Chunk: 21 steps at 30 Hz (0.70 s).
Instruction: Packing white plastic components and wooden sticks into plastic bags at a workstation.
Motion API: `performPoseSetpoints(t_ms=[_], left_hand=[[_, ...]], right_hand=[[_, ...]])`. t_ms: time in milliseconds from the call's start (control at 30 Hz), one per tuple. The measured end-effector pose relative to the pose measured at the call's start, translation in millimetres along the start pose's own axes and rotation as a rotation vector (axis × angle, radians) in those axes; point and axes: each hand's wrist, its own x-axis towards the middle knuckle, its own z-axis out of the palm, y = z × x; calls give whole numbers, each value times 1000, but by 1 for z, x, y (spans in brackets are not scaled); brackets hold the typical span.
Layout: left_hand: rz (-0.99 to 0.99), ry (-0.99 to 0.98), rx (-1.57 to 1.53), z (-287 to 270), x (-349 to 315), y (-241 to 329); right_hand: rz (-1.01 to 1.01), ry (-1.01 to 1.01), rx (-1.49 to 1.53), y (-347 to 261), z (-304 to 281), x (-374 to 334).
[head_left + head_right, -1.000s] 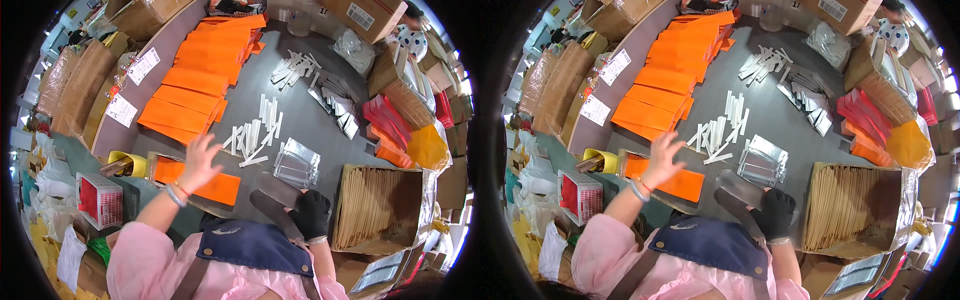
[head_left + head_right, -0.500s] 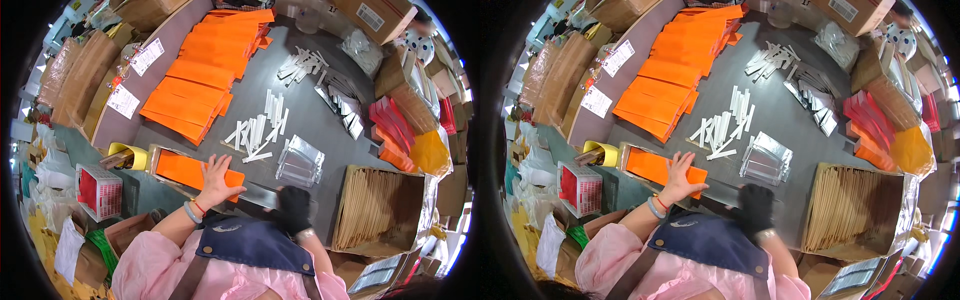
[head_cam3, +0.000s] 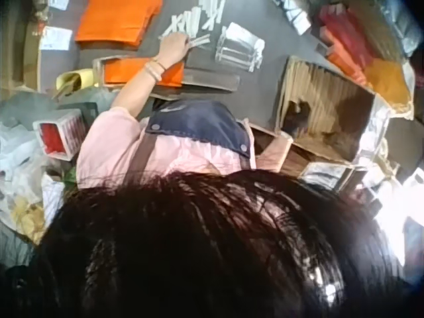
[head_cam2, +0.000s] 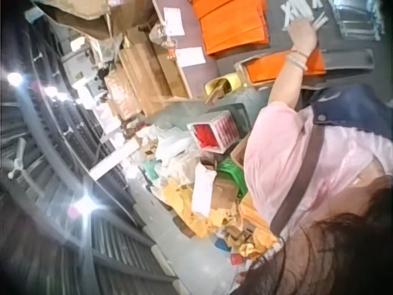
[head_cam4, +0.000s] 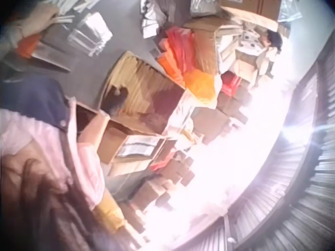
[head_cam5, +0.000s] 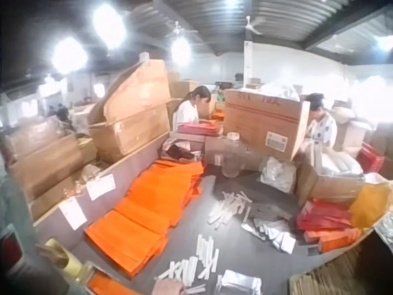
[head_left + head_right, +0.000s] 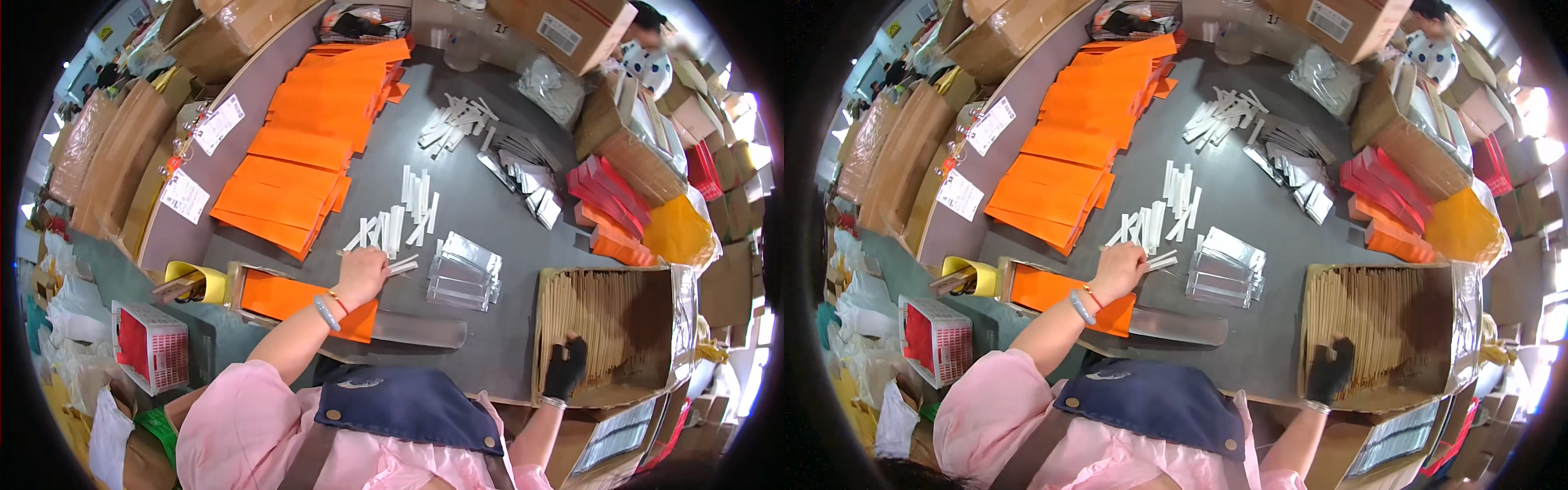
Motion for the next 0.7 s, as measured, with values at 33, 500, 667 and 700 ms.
performPoseSetpoints(t_ms=[33,500,667,700], left_hand=[[13,-6,-1,-1,0,8],[307,-105,-75,39,22,78],[226,-254,-252,14,22,81],[188,-317,-414,0,17,81]], right_hand=[[134,51,-28,21,-15,-1],[61,-47,-419,51,-24,0],[164,-211,-475,26,-32,11],[196,-210,-505,25,-33,12]])
